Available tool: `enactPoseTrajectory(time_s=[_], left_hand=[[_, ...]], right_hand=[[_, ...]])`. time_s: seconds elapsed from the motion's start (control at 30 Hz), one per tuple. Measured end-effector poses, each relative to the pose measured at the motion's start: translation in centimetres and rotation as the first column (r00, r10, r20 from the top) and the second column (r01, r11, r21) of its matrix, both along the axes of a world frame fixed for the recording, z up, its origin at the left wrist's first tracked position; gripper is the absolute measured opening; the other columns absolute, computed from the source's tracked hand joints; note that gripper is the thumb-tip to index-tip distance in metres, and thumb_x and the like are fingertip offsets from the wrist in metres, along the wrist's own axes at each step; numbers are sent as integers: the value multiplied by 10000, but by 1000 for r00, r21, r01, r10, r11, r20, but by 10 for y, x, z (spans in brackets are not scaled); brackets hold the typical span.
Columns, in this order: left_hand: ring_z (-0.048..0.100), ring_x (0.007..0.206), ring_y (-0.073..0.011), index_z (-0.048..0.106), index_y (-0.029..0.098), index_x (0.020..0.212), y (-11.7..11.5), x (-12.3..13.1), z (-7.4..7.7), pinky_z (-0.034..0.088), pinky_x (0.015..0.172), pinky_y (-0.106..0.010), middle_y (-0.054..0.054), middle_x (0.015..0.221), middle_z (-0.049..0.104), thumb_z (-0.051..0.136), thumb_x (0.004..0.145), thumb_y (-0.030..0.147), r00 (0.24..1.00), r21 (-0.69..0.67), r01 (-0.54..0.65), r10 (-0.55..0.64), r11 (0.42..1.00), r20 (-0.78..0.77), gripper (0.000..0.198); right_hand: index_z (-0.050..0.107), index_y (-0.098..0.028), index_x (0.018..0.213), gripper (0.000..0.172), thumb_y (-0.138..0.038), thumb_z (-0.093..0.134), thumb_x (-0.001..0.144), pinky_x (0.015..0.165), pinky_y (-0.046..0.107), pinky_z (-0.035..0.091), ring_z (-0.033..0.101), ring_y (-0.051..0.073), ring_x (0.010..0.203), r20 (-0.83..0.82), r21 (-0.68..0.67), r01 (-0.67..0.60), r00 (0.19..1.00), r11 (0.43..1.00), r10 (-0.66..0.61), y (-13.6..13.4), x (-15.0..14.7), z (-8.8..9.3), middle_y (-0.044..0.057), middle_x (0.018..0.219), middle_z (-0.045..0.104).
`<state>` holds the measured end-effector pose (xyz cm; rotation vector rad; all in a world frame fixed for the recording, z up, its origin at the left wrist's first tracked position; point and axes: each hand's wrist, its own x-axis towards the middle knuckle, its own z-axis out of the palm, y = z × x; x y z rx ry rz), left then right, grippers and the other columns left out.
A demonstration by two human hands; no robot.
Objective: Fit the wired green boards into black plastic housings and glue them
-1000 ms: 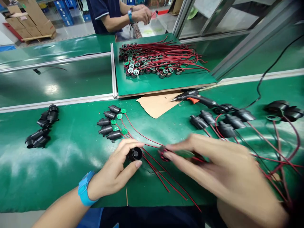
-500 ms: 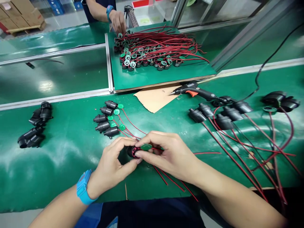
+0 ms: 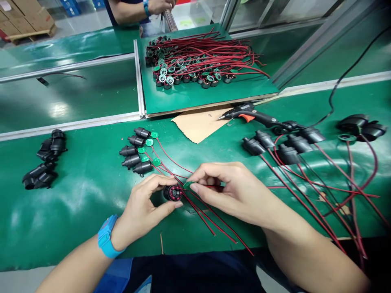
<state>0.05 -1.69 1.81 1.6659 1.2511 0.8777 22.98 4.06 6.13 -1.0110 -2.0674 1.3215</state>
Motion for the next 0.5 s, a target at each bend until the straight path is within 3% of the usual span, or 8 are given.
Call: enactPoseTrajectory(time_s=[0.2, 0.3, 0.43, 0.5], left_hand=[[714, 960, -196, 676, 231, 1085, -1, 0, 2, 587, 835, -312, -48, 1038, 735, 824, 831, 303, 1000, 46, 11, -10, 999, -14, 303], [717, 984, -200, 674, 242, 1099, 1, -2, 0, 574, 867, -313, -42, 1041, 754, 849, 805, 286, 1000, 175, -31, 31, 984, 0, 345], [739, 942, -191, 672, 216, 1120, 5, -2, -5, 578, 824, -287, -53, 1044, 775, 808, 847, 255, 978, 259, 152, -108, 954, -178, 307], [741, 949, -192, 660, 194, 1135, 5, -3, -7, 582, 821, -280, -72, 1054, 773, 782, 871, 256, 973, 295, 152, -90, 943, -212, 297]], right_hand=[[713, -202, 1099, 158, -240, 604, 991, 584, 197, 425, 573, 78, 665, -28, 51, -69, 997, 996, 70, -2, -7, -5, -9, 861, 685], [652, -225, 1237, 271, -239, 633, 967, 580, 201, 436, 572, 89, 659, -40, -56, -111, 993, 992, 109, 1, -4, -7, -36, 807, 641], [614, -207, 1284, 392, -179, 680, 899, 525, 199, 390, 490, 70, 578, -35, -208, -214, 977, 954, 212, 9, -1, -13, -63, 757, 559], [611, -196, 1281, 377, -224, 684, 912, 507, 199, 363, 456, 67, 565, -85, -305, -238, 971, 922, 223, 11, -3, -17, -71, 732, 512]])
